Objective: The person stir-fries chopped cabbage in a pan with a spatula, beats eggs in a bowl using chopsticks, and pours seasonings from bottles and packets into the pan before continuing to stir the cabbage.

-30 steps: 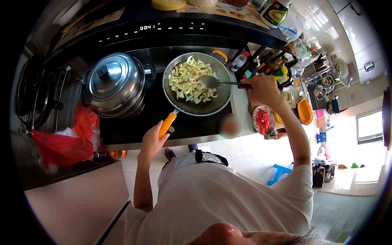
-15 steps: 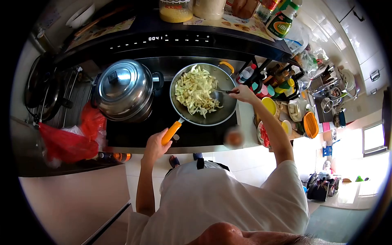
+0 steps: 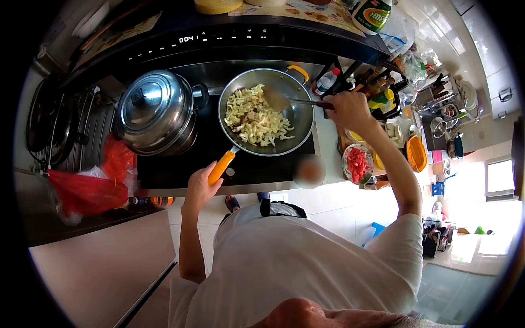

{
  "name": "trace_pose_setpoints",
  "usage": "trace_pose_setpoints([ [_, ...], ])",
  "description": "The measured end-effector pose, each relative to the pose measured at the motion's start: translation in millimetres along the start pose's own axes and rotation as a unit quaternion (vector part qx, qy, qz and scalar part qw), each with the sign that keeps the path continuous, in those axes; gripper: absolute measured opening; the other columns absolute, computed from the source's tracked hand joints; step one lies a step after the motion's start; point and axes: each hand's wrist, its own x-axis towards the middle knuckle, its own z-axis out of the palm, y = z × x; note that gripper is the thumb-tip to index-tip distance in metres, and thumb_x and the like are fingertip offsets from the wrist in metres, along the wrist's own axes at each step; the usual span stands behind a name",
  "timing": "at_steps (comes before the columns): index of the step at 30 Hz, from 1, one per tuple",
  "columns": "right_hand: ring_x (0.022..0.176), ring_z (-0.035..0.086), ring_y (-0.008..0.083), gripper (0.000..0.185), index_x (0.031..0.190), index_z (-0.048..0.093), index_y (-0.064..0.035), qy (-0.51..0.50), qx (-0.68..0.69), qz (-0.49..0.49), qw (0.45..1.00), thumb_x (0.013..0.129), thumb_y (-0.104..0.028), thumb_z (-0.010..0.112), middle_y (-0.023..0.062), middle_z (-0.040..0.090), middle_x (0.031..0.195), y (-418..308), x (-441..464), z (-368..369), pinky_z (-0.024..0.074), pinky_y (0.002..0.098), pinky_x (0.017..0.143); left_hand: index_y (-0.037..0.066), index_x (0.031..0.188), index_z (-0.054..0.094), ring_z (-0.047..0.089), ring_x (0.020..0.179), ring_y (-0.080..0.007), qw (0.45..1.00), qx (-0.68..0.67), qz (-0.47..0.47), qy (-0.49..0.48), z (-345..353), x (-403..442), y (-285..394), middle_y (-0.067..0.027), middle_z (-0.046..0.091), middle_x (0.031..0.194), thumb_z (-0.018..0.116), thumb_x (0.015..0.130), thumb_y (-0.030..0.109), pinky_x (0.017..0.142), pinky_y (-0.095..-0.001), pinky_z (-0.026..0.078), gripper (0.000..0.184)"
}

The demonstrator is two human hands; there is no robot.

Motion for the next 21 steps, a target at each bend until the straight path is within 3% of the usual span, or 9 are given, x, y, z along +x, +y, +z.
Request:
trace_pose_setpoints([
  [3, 0.071, 0.068, 0.0277, 0.020, 0.089, 0.072, -0.0111, -0.021, 0.085, 0.014, 0.996, 0.073, -0.022, 0.066, 0.0111, 0.069, 0.075, 44.1, 13.3, 29.5, 0.0524, 0.0422, 0.062, -0.001, 0.125, 0.056, 0.063, 0.079, -0.0342, 1.000, 0.005, 0.012, 0.007, 2.4, 0.0, -4.4, -0.0186, 0.065, 0.088, 0.075, 0.078, 0.017, 0.074, -0.0412, 0.051, 0.054],
  [6, 0.055, 0.064, 0.0212, 0.026, 0.094, 0.073, -0.0092, -0.085, 0.099, 0.016, 0.991, 0.072, -0.021, 0.068, 0.0115, 0.070, 0.073, 76.9, 30.9, 78.2, 0.0493, 0.0364, 0.050, -0.002, 0.124, 0.057, 0.064, 0.080, -0.0353, 1.000, 0.012, 0.001, 0.004, 2.6, 1.0, -3.7, -0.0197, 0.066, 0.089, 0.075, 0.076, 0.017, 0.074, -0.0407, 0.051, 0.054],
  [9, 0.043, 0.054, 0.0121, 0.026, 0.095, 0.072, -0.0052, -0.323, 0.366, 0.142, 0.861, 0.074, -0.020, 0.069, 0.0090, 0.068, 0.068, 89.5, 60.6, 116.1, 0.0396, 0.0281, 0.038, -0.002, 0.123, 0.057, 0.065, 0.081, -0.0361, 1.000, 0.008, -0.016, -0.003, -0.1, 1.8, 0.4, -0.0207, 0.066, 0.091, 0.075, 0.076, 0.016, 0.074, -0.0399, 0.052, 0.054],
  [10, 0.037, 0.044, 0.0063, 0.025, 0.096, 0.071, -0.0018, -0.322, 0.443, 0.133, 0.826, 0.077, -0.018, 0.069, 0.0072, 0.065, 0.064, 85.0, 64.1, 125.8, 0.0294, 0.0231, 0.032, -0.002, 0.124, 0.057, 0.064, 0.080, -0.0350, 1.000, 0.010, -0.011, 0.001, 1.0, 1.8, -1.2, -0.0198, 0.066, 0.089, 0.075, 0.076, 0.017, 0.074, -0.0403, 0.052, 0.054],
  [11, 0.038, 0.045, 0.0067, 0.026, 0.098, 0.071, -0.0011, -0.328, 0.478, 0.126, 0.805, 0.078, -0.019, 0.068, 0.0070, 0.066, 0.064, 73.6, 68.4, 132.2, 0.0294, 0.0230, 0.033, -0.001, 0.124, 0.057, 0.064, 0.078, -0.0338, 1.000, 0.012, -0.006, 0.005, 2.1, 1.4, -2.2, -0.0189, 0.066, 0.087, 0.075, 0.076, 0.017, 0.075, -0.0406, 0.051, 0.055],
  [13, 0.045, 0.049, 0.0074, 0.026, 0.100, 0.070, -0.0009, -0.311, 0.477, 0.092, 0.817, 0.082, -0.020, 0.067, 0.0060, 0.065, 0.065, 51.8, 77.3, 142.6, 0.0351, 0.0240, 0.038, -0.001, 0.124, 0.058, 0.064, 0.078, -0.0337, 1.000, 0.017, 0.004, 0.012, 3.1, 0.2, -2.2, -0.0188, 0.066, 0.087, 0.075, 0.076, 0.017, 0.075, -0.0405, 0.051, 0.054],
  [16, 0.053, 0.058, 0.0150, 0.029, 0.105, 0.069, -0.0031, -0.139, 0.406, -0.041, 0.902, 0.084, -0.023, 0.067, 0.0084, 0.068, 0.072, 36.6, 84.2, 154.9, 0.0439, 0.0309, 0.047, -0.001, 0.124, 0.058, 0.064, 0.079, -0.0336, 1.000, 0.019, -0.001, 0.014, 1.4, 0.2, 1.7, -0.0189, 0.066, 0.088, 0.075, 0.076, 0.016, 0.075, -0.0406, 0.051, 0.054],
  [19, 0.064, 0.064, 0.0252, 0.026, 0.103, 0.071, -0.0097, -0.005, 0.223, -0.124, 0.967, 0.086, -0.030, 0.067, 0.0106, 0.070, 0.079, 30.7, 67.3, 132.7, 0.0506, 0.0369, 0.062, -0.001, 0.124, 0.057, 0.064, 0.079, -0.0335, 1.000, 0.014, -0.006, 0.012, 1.1, -0.6, 3.7, -0.0189, 0.065, 0.088, 0.075, 0.077, 0.016, 0.075, -0.0406, 0.051, 0.053],
  [21, 0.066, 0.065, 0.0275, 0.024, 0.102, 0.071, -0.0134, 0.000, 0.170, -0.133, 0.976, 0.086, -0.031, 0.067, 0.0100, 0.069, 0.077, 26.4, 50.0, 102.9, 0.0505, 0.0383, 0.062, -0.001, 0.125, 0.057, 0.064, 0.079, -0.0335, 1.000, 0.011, -0.006, 0.010, 1.7, -0.4, 3.9, -0.0189, 0.065, 0.088, 0.075, 0.077, 0.016, 0.075, -0.0406, 0.051, 0.053],
])
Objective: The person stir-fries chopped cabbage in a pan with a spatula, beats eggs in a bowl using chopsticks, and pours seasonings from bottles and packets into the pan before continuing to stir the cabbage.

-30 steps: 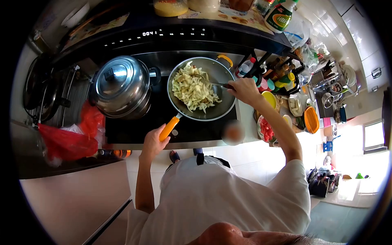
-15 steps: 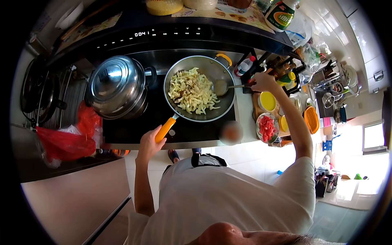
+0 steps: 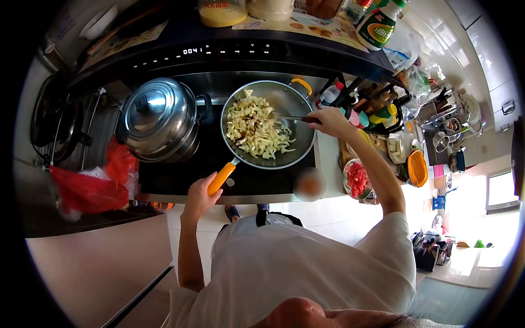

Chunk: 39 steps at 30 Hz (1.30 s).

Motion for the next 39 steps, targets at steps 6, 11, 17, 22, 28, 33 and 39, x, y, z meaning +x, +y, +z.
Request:
trace_pose_setpoints([
  [6, 0.067, 0.066, 0.0265, 0.023, 0.101, 0.069, -0.0189, -0.036, -0.171, 0.028, 0.984, 0.085, -0.036, 0.066, 0.0064, 0.065, 0.071, -53.3, -40.7, -67.8, 0.0494, 0.0402, 0.059, -0.001, 0.126, 0.056, 0.063, 0.077, -0.0335, 1.000, -0.002, -0.008, -0.007, -1.5, 0.5, 0.3, -0.0184, 0.064, 0.086, 0.075, 0.077, 0.016, 0.073, -0.0406, 0.051, 0.055],
  [11, 0.072, 0.068, 0.0274, 0.020, 0.096, 0.072, -0.0173, -0.018, -0.138, 0.069, 0.988, 0.085, -0.034, 0.067, 0.0070, 0.068, 0.073, -22.8, -47.8, -81.1, 0.0518, 0.0390, 0.061, 0.000, 0.125, 0.057, 0.063, 0.076, -0.0332, 1.000, -0.003, 0.002, -0.004, -0.3, 1.3, -4.5, -0.0183, 0.064, 0.085, 0.075, 0.077, 0.016, 0.072, -0.0407, 0.050, 0.055],
  [17, 0.079, 0.069, 0.0258, 0.025, 0.095, 0.076, -0.0176, -0.100, -0.129, 0.185, 0.969, 0.084, -0.039, 0.067, 0.0084, 0.072, 0.084, 40.4, -11.5, -51.9, 0.0543, 0.0385, 0.065, 0.000, 0.124, 0.058, 0.063, 0.077, -0.0335, 1.000, -0.001, -0.028, -0.013, -4.8, 3.0, 2.7, -0.0184, 0.064, 0.086, 0.075, 0.076, 0.015, 0.073, -0.0405, 0.051, 0.053],
  [22, 0.085, 0.067, 0.0276, 0.031, 0.105, 0.073, -0.0209, -0.054, -0.083, 0.158, 0.982, 0.082, -0.041, 0.067, 0.0085, 0.071, 0.092, 60.3, 50.8, -16.9, 0.0534, 0.0411, 0.071, 0.001, 0.124, 0.059, 0.063, 0.079, -0.0334, 1.000, -0.002, -0.019, -0.005, -4.5, 4.1, 1.9, -0.0191, 0.065, 0.089, 0.075, 0.073, 0.012, 0.075, -0.0396, 0.051, 0.055],
  [28, 0.085, 0.065, 0.0250, 0.026, 0.109, 0.071, -0.0252, 0.021, -0.106, -0.076, 0.991, 0.084, -0.027, 0.064, 0.0042, 0.066, 0.086, 25.8, 119.9, -14.8, 0.0502, 0.0403, 0.068, 0.002, 0.124, 0.059, 0.063, 0.079, -0.0330, 1.000, 0.005, -0.014, -0.001, -2.6, 3.7, -1.0, -0.0187, 0.065, 0.089, 0.075, 0.073, 0.012, 0.075, -0.0399, 0.051, 0.055],
  [33, 0.092, 0.060, 0.0181, 0.025, 0.106, 0.070, -0.0202, 0.044, -0.202, -0.240, 0.948, 0.083, -0.015, 0.061, -0.0009, 0.059, 0.091, -47.7, 105.5, -40.0, 0.0485, 0.0358, 0.069, 0.002, 0.124, 0.060, 0.062, 0.078, -0.0325, 1.000, 0.019, -0.003, 0.004, -0.2, 1.5, -3.2, -0.0177, 0.064, 0.087, 0.075, 0.073, 0.012, 0.075, -0.0399, 0.051, 0.054],
  [39, 0.097, 0.060, 0.0187, 0.034, 0.110, 0.062, -0.0170, -0.037, -0.290, -0.162, 0.942, 0.076, -0.009, 0.066, 0.0018, 0.059, 0.101, -87.4, 29.2, -74.3, 0.0509, 0.0313, 0.071, 0.001, 0.123, 0.060, 0.062, 0.077, -0.0312, 0.999, 0.026, -0.019, -0.007, -7.6, 1.3, 4.6, -0.0174, 0.064, 0.086, 0.076, 0.074, 0.012, 0.074, -0.0389, 0.051, 0.054],
])
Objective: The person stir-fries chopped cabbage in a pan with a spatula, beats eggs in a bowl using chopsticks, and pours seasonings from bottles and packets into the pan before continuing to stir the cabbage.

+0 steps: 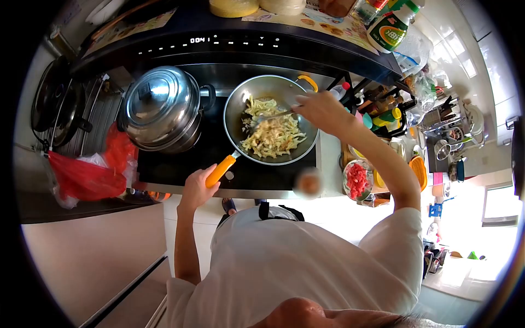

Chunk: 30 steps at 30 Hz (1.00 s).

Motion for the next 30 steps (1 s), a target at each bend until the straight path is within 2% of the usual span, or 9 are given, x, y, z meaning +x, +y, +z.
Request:
trace_pose_setpoints([
  [6, 0.092, 0.064, 0.0250, 0.038, 0.113, 0.066, -0.0149, -0.075, 0.017, 0.108, 0.991, 0.076, -0.008, 0.065, 0.0062, 0.064, 0.101, 19.4, -76.0, -37.7, 0.0528, 0.0381, 0.070, -0.001, 0.122, 0.059, 0.062, 0.078, -0.0353, 0.999, -0.027, 0.016, 0.017, 4.3, -1.6, -5.1, -0.0193, 0.065, 0.088, 0.075, 0.074, 0.012, 0.074, -0.0415, 0.050, 0.053],
  [10, 0.075, 0.068, 0.0320, 0.019, 0.096, 0.068, -0.0091, -0.056, 0.101, 0.231, 0.966, 0.078, -0.015, 0.062, 0.0152, 0.068, 0.079, 49.6, -77.6, -1.0, 0.0532, 0.0430, 0.065, -0.001, 0.122, 0.059, 0.062, 0.079, -0.0355, 1.000, -0.022, 0.015, 0.012, 3.5, -0.9, -3.9, -0.0196, 0.065, 0.091, 0.075, 0.074, 0.012, 0.075, -0.0417, 0.050, 0.052],
  [15, 0.076, 0.067, 0.0304, 0.027, 0.100, 0.071, -0.0069, -0.152, 0.209, 0.256, 0.932, 0.085, -0.026, 0.059, 0.0145, 0.069, 0.083, 86.2, -22.2, 99.5, 0.0531, 0.0401, 0.067, -0.001, 0.122, 0.058, 0.063, 0.081, -0.0359, 0.999, -0.020, 0.022, 0.018, 5.5, -0.8, -6.5, -0.0202, 0.066, 0.093, 0.075, 0.074, 0.013, 0.076, -0.0416, 0.051, 0.052],
  [17, 0.070, 0.067, 0.0263, 0.030, 0.101, 0.072, -0.0058, -0.188, 0.326, 0.287, 0.881, 0.084, -0.027, 0.059, 0.0144, 0.069, 0.080, 84.9, 6.1, 91.5, 0.0527, 0.0372, 0.066, -0.001, 0.122, 0.058, 0.063, 0.082, -0.0359, 0.999, -0.024, 0.028, 0.028, 7.4, -1.7, -8.0, -0.0204, 0.066, 0.094, 0.075, 0.074, 0.013, 0.076, -0.0414, 0.051, 0.053],
  [20, 0.072, 0.067, 0.0238, 0.033, 0.105, 0.072, -0.0072, -0.191, 0.353, 0.248, 0.882, 0.080, -0.028, 0.065, 0.0135, 0.070, 0.081, 83.7, 47.6, 93.2, 0.0525, 0.0367, 0.067, -0.001, 0.122, 0.058, 0.063, 0.084, -0.0359, 1.000, -0.024, -0.001, 0.012, 5.6, -1.6, -4.0, -0.0206, 0.066, 0.096, 0.075, 0.074, 0.013, 0.078, -0.0411, 0.051, 0.052],
  [23, 0.080, 0.068, 0.0267, 0.032, 0.103, 0.073, -0.0088, -0.130, 0.266, 0.165, 0.941, 0.077, -0.026, 0.067, 0.0124, 0.070, 0.086, 59.2, 66.6, 45.5, 0.0524, 0.0387, 0.067, -0.001, 0.122, 0.058, 0.064, 0.086, -0.0362, 1.000, -0.012, -0.014, -0.001, 2.8, -0.7, 0.1, -0.0207, 0.066, 0.096, 0.075, 0.074, 0.012, 0.079, -0.0409, 0.051, 0.052],
  [26, 0.086, 0.066, 0.0285, 0.025, 0.098, 0.073, -0.0103, -0.118, 0.191, 0.088, 0.970, 0.075, -0.019, 0.068, 0.0102, 0.070, 0.089, 37.4, 78.6, 29.1, 0.0515, 0.0399, 0.069, -0.002, 0.123, 0.058, 0.064, 0.085, -0.0364, 0.999, -0.032, 0.000, 0.008, 5.7, -0.4, -4.0, -0.0209, 0.066, 0.095, 0.075, 0.074, 0.012, 0.078, -0.0409, 0.051, 0.053],
  [29, 0.082, 0.066, 0.0274, 0.015, 0.088, 0.073, -0.0105, -0.017, 0.169, 0.035, 0.985, 0.075, -0.010, 0.066, 0.0084, 0.069, 0.082, 8.1, 64.5, 24.5, 0.0501, 0.0383, 0.070, 0.000, 0.124, 0.058, 0.063, 0.079, -0.0339, 0.999, -0.031, 0.018, 0.014, 6.4, -0.3, -6.1, -0.0185, 0.065, 0.087, 0.074, 0.075, 0.013, 0.075, -0.0403, 0.051, 0.053],
  [30, 0.087, 0.065, 0.0225, 0.015, 0.089, 0.072, -0.0127, 0.003, 0.132, 0.020, 0.991, 0.077, -0.007, 0.065, 0.0046, 0.068, 0.088, -1.7, 54.1, 21.3, 0.0493, 0.0359, 0.070, 0.000, 0.124, 0.058, 0.063, 0.080, -0.0338, 0.999, -0.031, 0.020, 0.012, 5.7, 0.5, -5.9, -0.0186, 0.065, 0.087, 0.074, 0.076, 0.014, 0.075, -0.0404, 0.050, 0.053],
])
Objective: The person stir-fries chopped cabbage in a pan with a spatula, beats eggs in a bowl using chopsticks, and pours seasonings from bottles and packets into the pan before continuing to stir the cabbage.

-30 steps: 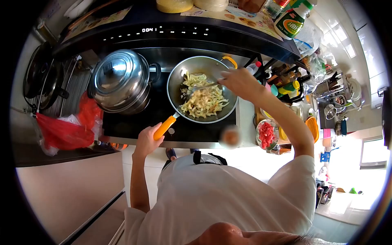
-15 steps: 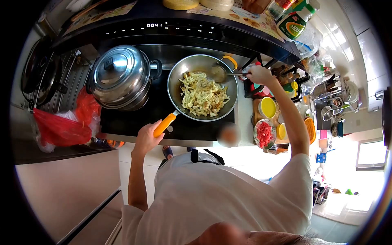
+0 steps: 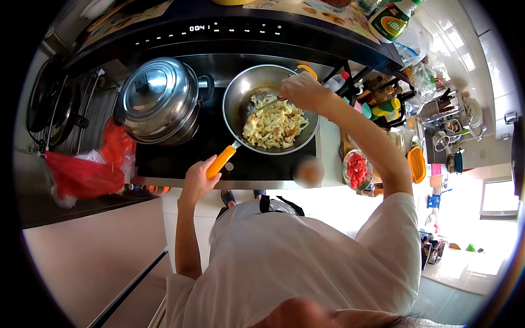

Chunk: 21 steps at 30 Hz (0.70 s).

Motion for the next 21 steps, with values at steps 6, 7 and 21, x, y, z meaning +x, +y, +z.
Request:
trace_pose_setpoints([
  [6, 0.101, 0.060, 0.0170, 0.027, 0.101, 0.067, -0.0161, -0.024, -0.177, 0.028, 0.984, 0.076, -0.007, 0.066, -0.0010, 0.061, 0.104, -23.1, -78.6, -41.1, 0.0506, 0.0310, 0.069, -0.001, 0.126, 0.055, 0.062, 0.084, -0.0367, 1.000, 0.010, 0.001, -0.026, -3.6, -2.7, -1.9, -0.0208, 0.066, 0.096, 0.074, 0.078, 0.015, 0.078, -0.0416, 0.050, 0.055],
  [7, 0.101, 0.061, 0.0184, 0.020, 0.094, 0.068, -0.0151, -0.004, -0.181, 0.045, 0.983, 0.075, -0.007, 0.066, -0.0004, 0.063, 0.100, -22.0, -91.2, -46.3, 0.0508, 0.0321, 0.070, -0.001, 0.126, 0.055, 0.062, 0.085, -0.0367, 1.000, 0.005, 0.011, -0.016, -1.6, -4.1, -5.7, -0.0207, 0.066, 0.097, 0.074, 0.078, 0.015, 0.079, -0.0416, 0.050, 0.055],
  [21, 0.083, 0.064, 0.0266, 0.049, 0.116, 0.066, -0.0186, -0.114, -0.007, 0.218, 0.969, 0.072, 0.002, 0.061, 0.0080, 0.060, 0.087, -62.5, -188.0, -87.0, 0.0498, 0.0404, 0.065, 0.000, 0.128, 0.054, 0.062, 0.078, -0.0318, 1.000, 0.008, 0.009, -0.025, 1.8, -1.3, -9.3, -0.0168, 0.064, 0.087, 0.074, 0.078, 0.018, 0.075, -0.0400, 0.051, 0.057],
])
